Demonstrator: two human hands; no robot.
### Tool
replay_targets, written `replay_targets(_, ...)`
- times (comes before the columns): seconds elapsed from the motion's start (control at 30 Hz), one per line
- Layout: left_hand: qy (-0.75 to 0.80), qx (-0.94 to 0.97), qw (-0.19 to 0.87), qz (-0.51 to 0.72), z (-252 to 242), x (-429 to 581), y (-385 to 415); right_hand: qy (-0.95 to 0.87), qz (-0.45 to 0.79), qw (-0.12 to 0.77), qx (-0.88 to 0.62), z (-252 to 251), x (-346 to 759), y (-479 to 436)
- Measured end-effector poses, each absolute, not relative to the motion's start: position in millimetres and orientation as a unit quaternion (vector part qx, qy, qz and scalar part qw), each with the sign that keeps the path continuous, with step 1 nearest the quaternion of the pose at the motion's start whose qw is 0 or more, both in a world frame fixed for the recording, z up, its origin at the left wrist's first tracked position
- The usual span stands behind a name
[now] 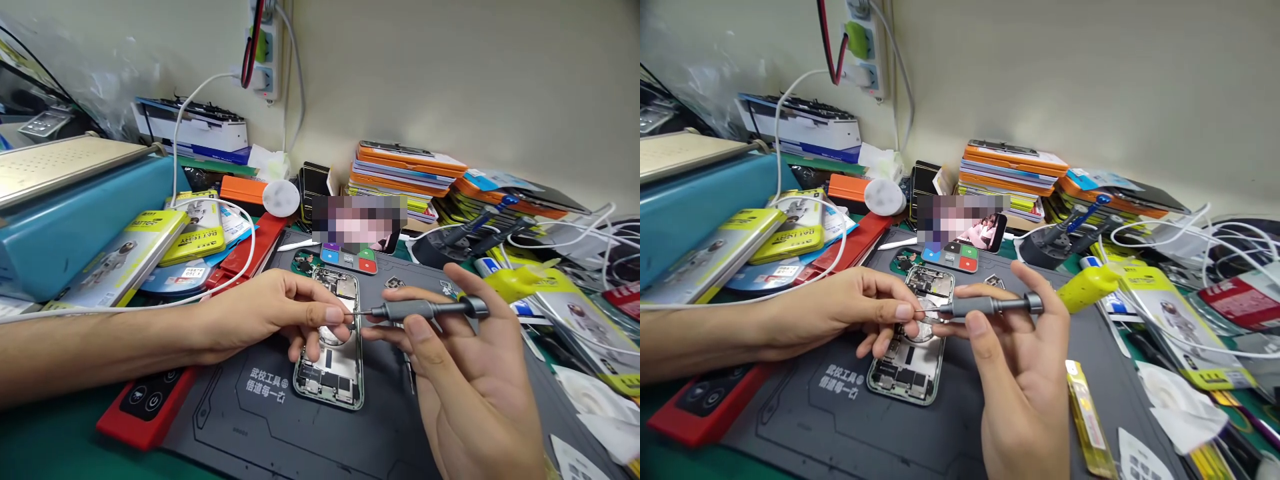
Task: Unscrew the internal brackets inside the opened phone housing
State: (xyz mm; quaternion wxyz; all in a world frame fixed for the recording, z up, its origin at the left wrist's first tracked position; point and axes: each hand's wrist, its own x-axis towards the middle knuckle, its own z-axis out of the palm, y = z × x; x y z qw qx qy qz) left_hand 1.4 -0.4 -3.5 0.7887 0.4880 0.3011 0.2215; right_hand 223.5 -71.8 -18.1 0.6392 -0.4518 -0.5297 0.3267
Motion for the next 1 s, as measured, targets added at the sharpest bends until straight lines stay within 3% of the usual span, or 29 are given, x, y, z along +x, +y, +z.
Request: replay_targets(1.0, 0.295, 0.5, 0.785, 0.215, 1, 0, 1, -0.425, 0.418, 0.659, -0.459, -7, 219, -74)
